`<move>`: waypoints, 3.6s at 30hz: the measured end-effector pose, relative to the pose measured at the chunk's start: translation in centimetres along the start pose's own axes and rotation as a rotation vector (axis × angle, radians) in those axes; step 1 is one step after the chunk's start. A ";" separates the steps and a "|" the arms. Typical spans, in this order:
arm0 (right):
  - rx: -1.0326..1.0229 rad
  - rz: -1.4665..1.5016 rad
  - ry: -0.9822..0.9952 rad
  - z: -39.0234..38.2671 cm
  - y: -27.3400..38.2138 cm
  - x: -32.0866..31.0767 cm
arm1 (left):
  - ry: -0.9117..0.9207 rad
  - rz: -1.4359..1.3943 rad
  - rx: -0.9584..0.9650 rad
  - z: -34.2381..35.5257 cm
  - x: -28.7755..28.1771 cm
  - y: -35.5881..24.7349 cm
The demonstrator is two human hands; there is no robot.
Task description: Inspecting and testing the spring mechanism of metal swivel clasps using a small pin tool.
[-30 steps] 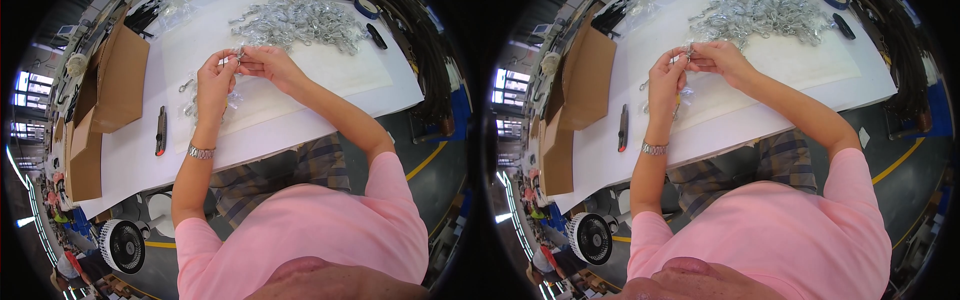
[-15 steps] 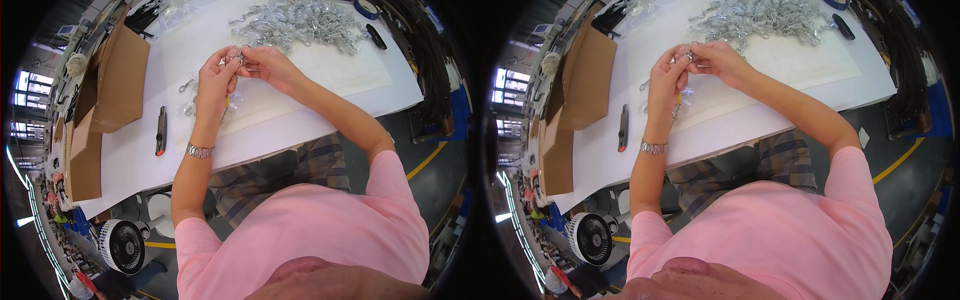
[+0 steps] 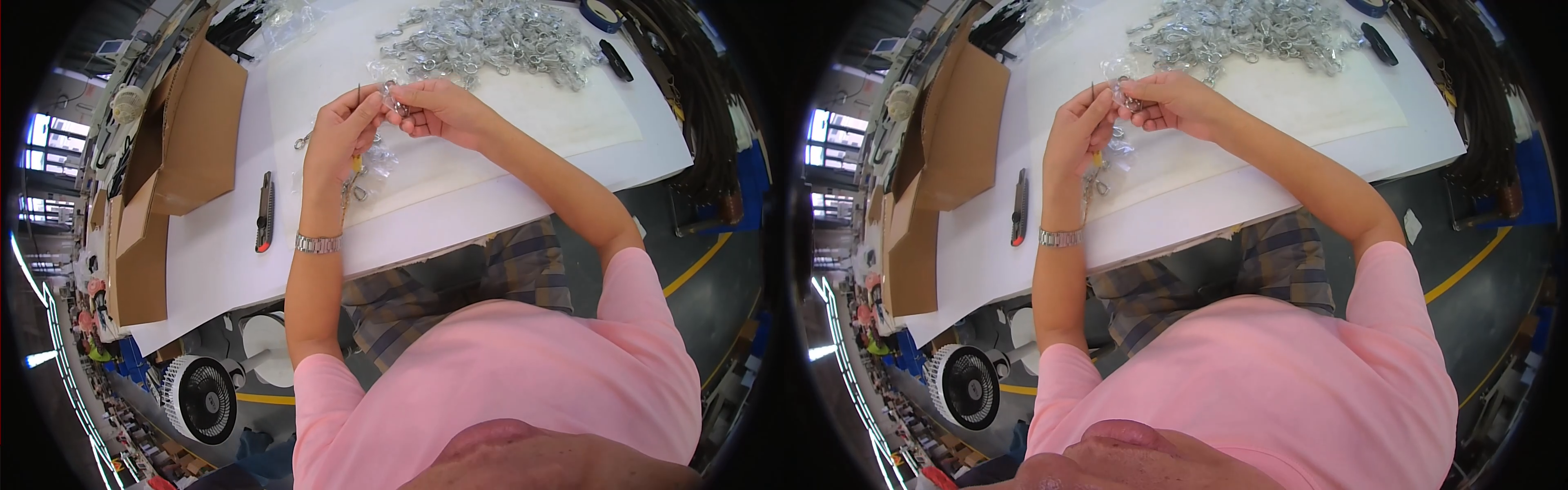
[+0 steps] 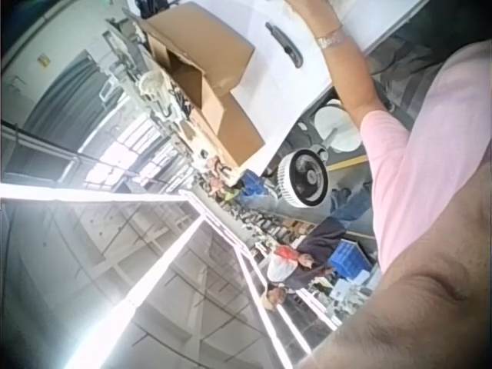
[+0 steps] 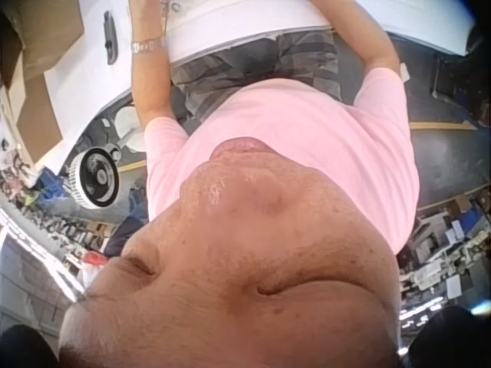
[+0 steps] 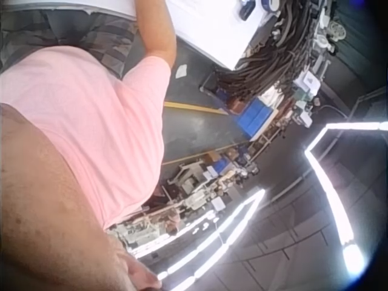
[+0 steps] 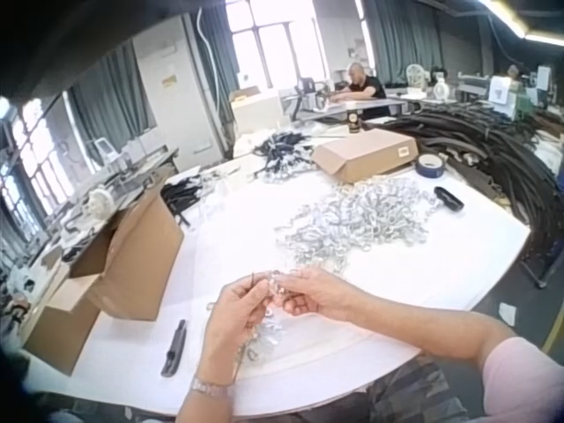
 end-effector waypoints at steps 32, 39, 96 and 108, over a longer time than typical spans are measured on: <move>0.039 -0.140 -0.076 -0.3 0.8 -0.7 | -0.035 -0.118 -0.051 0.8 -2.1 1.5; -0.082 -0.383 -0.145 -0.3 0.9 -1.1 | 0.248 0.150 0.036 0.0 0.1 0.2; -0.018 0.020 -0.053 0.7 -0.9 0.5 | -0.171 0.344 0.016 0.5 -3.6 -0.2; -0.135 -0.424 -0.061 0.3 0.2 0.1 | -0.060 0.393 0.017 0.2 -2.3 0.1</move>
Point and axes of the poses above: each hand's wrist, its own z-axis towards the middle knuckle, its own x-axis out of the palm, y = z × x, the point moved 5 cm from there along z, towards the middle knuckle, and after that the axes turned 6 degrees about z, right-handed, at the moved point
